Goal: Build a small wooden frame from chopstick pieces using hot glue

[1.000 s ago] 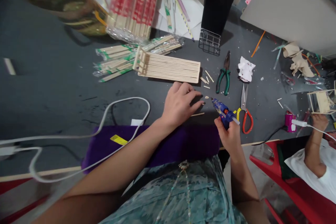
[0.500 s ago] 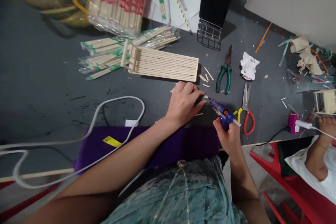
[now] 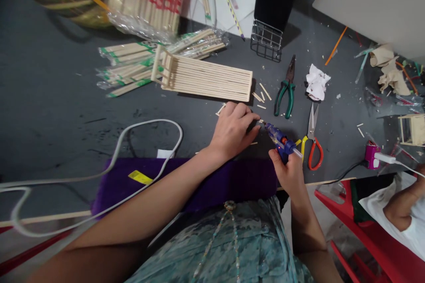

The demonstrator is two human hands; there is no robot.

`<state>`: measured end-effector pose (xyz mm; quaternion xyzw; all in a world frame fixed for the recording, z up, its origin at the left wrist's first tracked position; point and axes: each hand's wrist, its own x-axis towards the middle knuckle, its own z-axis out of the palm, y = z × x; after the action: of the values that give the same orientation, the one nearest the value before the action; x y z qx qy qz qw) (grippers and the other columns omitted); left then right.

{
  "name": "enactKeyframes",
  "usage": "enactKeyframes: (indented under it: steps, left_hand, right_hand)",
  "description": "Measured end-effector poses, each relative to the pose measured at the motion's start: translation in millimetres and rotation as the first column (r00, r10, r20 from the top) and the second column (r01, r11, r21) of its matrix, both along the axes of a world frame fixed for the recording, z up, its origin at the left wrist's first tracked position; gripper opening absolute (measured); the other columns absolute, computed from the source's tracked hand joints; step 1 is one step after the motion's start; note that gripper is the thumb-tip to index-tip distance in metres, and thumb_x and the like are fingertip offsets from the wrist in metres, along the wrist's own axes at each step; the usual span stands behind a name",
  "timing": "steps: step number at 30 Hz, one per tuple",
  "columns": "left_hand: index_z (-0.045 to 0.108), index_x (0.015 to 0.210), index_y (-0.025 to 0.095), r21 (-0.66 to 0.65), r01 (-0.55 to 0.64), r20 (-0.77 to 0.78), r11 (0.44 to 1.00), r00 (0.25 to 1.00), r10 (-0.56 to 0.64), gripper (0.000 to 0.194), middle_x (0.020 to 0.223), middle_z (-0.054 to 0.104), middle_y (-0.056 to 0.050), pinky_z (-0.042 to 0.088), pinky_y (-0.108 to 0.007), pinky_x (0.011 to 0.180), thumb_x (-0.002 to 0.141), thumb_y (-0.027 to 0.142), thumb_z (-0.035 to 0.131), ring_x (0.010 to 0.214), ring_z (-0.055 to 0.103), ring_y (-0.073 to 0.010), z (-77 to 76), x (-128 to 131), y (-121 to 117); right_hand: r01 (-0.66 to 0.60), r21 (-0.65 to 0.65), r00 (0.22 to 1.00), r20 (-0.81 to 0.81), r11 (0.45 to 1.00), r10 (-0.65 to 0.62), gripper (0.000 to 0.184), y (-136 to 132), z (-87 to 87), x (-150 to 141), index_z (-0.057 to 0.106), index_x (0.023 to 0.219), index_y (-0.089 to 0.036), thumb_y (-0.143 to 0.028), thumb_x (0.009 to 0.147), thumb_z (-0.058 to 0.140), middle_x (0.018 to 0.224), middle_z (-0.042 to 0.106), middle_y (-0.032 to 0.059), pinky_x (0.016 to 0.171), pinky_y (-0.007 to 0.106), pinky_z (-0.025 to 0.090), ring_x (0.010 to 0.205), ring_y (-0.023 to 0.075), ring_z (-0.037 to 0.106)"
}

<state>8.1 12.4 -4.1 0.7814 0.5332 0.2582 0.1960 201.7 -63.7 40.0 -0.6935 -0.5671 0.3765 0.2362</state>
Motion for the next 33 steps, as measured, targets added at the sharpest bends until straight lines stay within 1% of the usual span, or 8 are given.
enactKeyframes:
  steps: [9, 14, 20, 28, 33]
  left_hand:
    - [0.069, 0.1, 0.017, -0.009, 0.004, -0.006, 1.0, 1.0, -0.004, 0.017, 0.101, 0.06, -0.012, 0.042, -0.044, 0.075, 0.091, 0.028, 0.059, 0.094, 0.047, -0.0302, 1.4, -0.1, -0.4]
    - [0.069, 0.1, 0.018, -0.024, 0.002, -0.01, 1.0, 1.0, -0.002, 0.017, 0.102, 0.06, -0.012, 0.041, -0.043, 0.074, 0.092, 0.028, 0.059, 0.095, 0.047, -0.0306, 3.6, -0.3, -0.8]
    - [0.069, 0.1, 0.018, -0.042, -0.003, 0.008, 0.999, 1.0, 0.003, 0.016, 0.102, 0.059, -0.012, 0.041, -0.044, 0.074, 0.091, 0.027, 0.06, 0.096, 0.047, -0.0311, 4.8, -1.0, -1.0]
    - [0.069, 0.1, 0.018, -0.034, 0.002, 0.002, 0.999, 1.0, -0.002, 0.015, 0.102, 0.059, -0.012, 0.042, -0.044, 0.075, 0.09, 0.027, 0.061, 0.096, 0.048, -0.0307, 5.1, -1.6, -1.4]
    - [0.069, 0.1, 0.018, -0.036, 0.005, 0.01, 0.999, 1.0, -0.004, 0.015, 0.1, 0.059, -0.013, 0.042, -0.044, 0.074, 0.089, 0.027, 0.061, 0.095, 0.047, -0.0309, 6.1, -1.8, -1.2]
  right_hand:
    - [0.001, 0.004, 1.0, 0.013, 1.0, -0.001, 0.028, 2.5, 2.9, -2.5, 0.066, 0.091, -0.02, -0.048, 0.089, 0.063, 0.065, 0.063, 0.0004, 0.059, 0.029, 0.047, 0.067, 0.0183, 0.061]
    - [0.006, 0.006, 1.0, 0.02, 1.0, -0.006, 0.028, 2.6, 2.6, -2.6, 0.066, 0.094, -0.02, -0.048, 0.088, 0.064, 0.067, 0.064, 0.0009, 0.058, 0.029, 0.047, 0.067, 0.0184, 0.061]
    - [-0.007, -0.004, 1.0, 0.024, 1.0, 0.007, 0.028, 1.1, 0.7, 0.3, 0.067, 0.097, -0.02, -0.047, 0.09, 0.063, 0.065, 0.062, -0.0004, 0.058, 0.029, 0.046, 0.064, 0.0173, 0.059]
    - [-0.01, -0.012, 0.999, 0.037, 1.0, 0.01, 0.031, 1.5, 1.2, 0.1, 0.068, 0.103, -0.019, -0.048, 0.09, 0.063, 0.064, 0.059, -0.0008, 0.058, 0.03, 0.046, 0.062, 0.0169, 0.056]
    - [-0.01, 0.004, 0.998, 0.057, 1.0, 0.009, 0.034, 3.8, 3.1, -3.4, 0.068, 0.103, -0.019, -0.049, 0.089, 0.063, 0.064, 0.06, -0.0003, 0.059, 0.03, 0.047, 0.065, 0.0181, 0.058]
